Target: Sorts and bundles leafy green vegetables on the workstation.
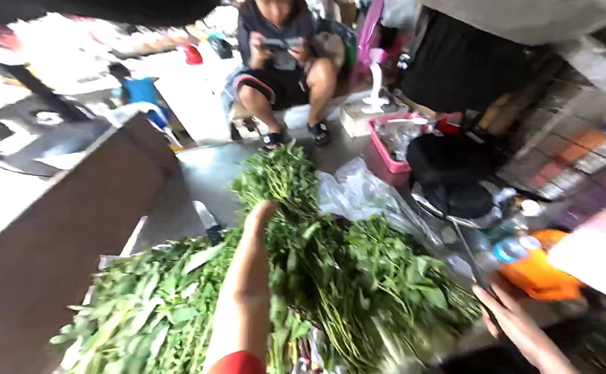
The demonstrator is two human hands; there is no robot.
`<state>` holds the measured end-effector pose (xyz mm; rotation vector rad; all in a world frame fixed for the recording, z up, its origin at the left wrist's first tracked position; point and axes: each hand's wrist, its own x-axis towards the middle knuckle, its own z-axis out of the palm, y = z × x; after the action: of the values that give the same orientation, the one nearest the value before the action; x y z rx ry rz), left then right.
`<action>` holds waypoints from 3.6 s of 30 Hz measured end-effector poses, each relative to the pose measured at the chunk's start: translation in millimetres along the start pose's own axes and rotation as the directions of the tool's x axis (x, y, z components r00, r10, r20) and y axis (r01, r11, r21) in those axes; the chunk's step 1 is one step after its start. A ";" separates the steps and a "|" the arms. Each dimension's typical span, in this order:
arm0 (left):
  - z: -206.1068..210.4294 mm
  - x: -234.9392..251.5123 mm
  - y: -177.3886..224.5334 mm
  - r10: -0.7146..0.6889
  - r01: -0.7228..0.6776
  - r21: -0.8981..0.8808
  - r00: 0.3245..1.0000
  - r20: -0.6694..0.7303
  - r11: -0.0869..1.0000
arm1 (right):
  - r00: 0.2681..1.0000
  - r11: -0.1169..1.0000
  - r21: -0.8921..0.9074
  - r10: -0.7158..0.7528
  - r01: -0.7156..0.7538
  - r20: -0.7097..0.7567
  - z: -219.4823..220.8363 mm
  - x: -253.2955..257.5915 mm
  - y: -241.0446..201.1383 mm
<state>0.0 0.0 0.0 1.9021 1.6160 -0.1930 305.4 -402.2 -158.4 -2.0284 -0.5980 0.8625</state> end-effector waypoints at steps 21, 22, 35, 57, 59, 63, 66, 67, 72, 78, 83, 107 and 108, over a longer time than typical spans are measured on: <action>226.7 -196.2 -42.7 0.136 -0.198 -0.217 0.952 -0.273 0.956 | 0.918 0.615 -0.681 -0.278 0.397 0.284 -43.8 69.4 8.4; 253.9 -181.9 -49.4 0.086 -0.153 -0.255 0.964 -0.253 0.955 | 0.849 0.615 -0.586 -0.372 0.528 0.374 -32.3 54.7 -14.2; 304.4 -172.0 -27.3 -0.076 -0.148 -0.548 0.928 -0.365 0.823 | 0.577 0.652 -0.310 -0.240 0.692 0.781 144.2 -23.7 -60.2; 296.1 -158.8 -23.3 -0.094 -0.069 -0.439 0.935 -0.341 0.896 | 0.964 0.612 -0.748 -0.221 0.257 0.150 -50.2 73.1 90.1; 296.8 -158.5 -19.6 -0.094 -0.065 -0.360 0.909 -0.406 0.931 | 0.900 0.635 -0.644 -0.367 0.427 0.234 -32.3 40.9 46.3; 307.9 -158.4 -16.8 -0.037 -0.111 -0.223 0.819 -0.572 0.969 | 0.684 0.565 -0.394 -0.523 0.725 0.509 47.0 -8.7 -23.9; 303.1 -167.5 -6.6 -0.030 -0.073 -0.315 0.950 -0.311 0.946 | 0.686 0.627 -0.410 -0.288 0.663 0.669 98.8 -14.2 -48.4; 303.4 -167.9 -5.0 -0.026 -0.054 -0.347 0.975 -0.223 0.936 | 0.686 0.663 -0.431 -0.175 0.612 0.706 109.6 -12.3 -54.2; 311.6 -161.3 -18.8 -0.004 -0.106 -0.589 0.983 -0.183 0.801 | 0.702 0.787 -0.354 -0.137 0.506 0.699 121.0 -6.2 -54.4; 302.1 -166.2 -15.4 -0.015 -0.116 -0.948 0.992 -0.126 0.298 | 0.681 0.895 -0.119 -0.235 0.429 0.693 112.1 3.2 -71.1; 305.4 -164.7 -7.8 -0.026 -0.145 -0.966 0.988 -0.154 0.215 | 0.618 0.949 -0.079 -0.134 0.304 0.774 108.6 8.1 -82.6; 311.0 -163.9 -30.5 0.027 -0.055 -0.885 0.999 -0.048 0.462 | 0.728 0.977 0.194 -0.197 0.090 0.657 -2.1 42.0 -85.4; 311.1 -164.7 -30.4 0.034 -0.057 -0.889 0.998 -0.047 0.455 | 0.723 0.960 0.219 -0.275 0.173 0.634 -11.0 43.9 -95.2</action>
<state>19.3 -305.3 -176.8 1.0701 1.2442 0.6245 332.8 -326.9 -89.9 -1.4354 -1.1115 1.4387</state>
